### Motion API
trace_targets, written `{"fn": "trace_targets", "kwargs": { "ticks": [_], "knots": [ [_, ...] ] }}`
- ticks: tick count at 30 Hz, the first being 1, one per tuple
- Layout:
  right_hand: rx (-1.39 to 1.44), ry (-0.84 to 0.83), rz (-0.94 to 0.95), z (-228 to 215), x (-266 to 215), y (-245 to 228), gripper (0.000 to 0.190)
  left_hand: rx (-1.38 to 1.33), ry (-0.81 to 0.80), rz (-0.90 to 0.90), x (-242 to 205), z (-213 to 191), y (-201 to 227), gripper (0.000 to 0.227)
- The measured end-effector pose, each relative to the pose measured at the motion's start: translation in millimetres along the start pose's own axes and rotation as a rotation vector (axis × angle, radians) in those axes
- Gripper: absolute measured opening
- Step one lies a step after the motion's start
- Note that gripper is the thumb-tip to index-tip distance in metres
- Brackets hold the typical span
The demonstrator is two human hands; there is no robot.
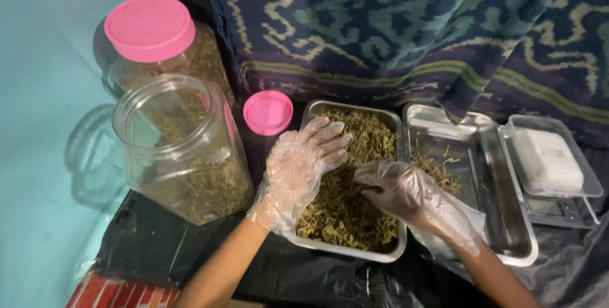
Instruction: Manually processing and refining dried tea leaves by rubbing them between gloved hands, likely as a preparation step for forming them into specific shapes.
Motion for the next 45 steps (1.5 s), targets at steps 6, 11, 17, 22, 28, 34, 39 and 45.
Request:
{"fn": "trace_targets", "kwargs": {
  "ticks": [6,11,17,22,28,34,39,45],
  "knots": [
    [0.075,-0.184,-0.08,-59.4,-4.8,4.7,0.047,-0.018,0.001,0.034,4.1,-14.5,2.6,0.073],
    [0.323,-0.181,0.036,-107.9,-26.4,-19.6,0.046,-0.064,0.056,0.058,2.1,-26.9,4.0,0.072],
    [0.28,-0.125,0.035,-96.4,-21.5,9.6,0.048,-0.059,0.081,0.069,4.5,-18.6,-6.8,0.073],
    [0.339,-0.205,0.142,-99.5,-19.1,10.2,0.065,-0.113,0.226,0.131,12.7,-15.6,-38.7,0.07],
    [0.565,-0.099,0.23,-137.8,-20.0,-21.8,0.042,-0.188,0.537,0.141,14.7,-23.6,-90.4,0.054],
    [0.232,0.149,-0.198,-91.7,-0.5,-15.2,0.049,-0.235,0.044,-0.025,24.3,-0.7,-96.5,0.068],
    [-0.256,0.646,-0.423,-66.5,-9.4,6.9,0.075,0.039,0.246,0.078,29.7,7.8,-86.0,0.08],
    [0.216,0.315,-0.465,-147.1,-6.1,-34.5,0.058,0.103,-0.069,0.03,37.8,-1.8,-88.4,0.075]
  ]
}}
Point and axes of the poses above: each hand's wrist, its own x-axis towards the middle knuckle, its own z-axis out of the palm, y = z × x, the point moved 6 cm from there along x, towards the middle knuckle, and after that the axes turned 15 degrees about -x, right-handed, at the moved point
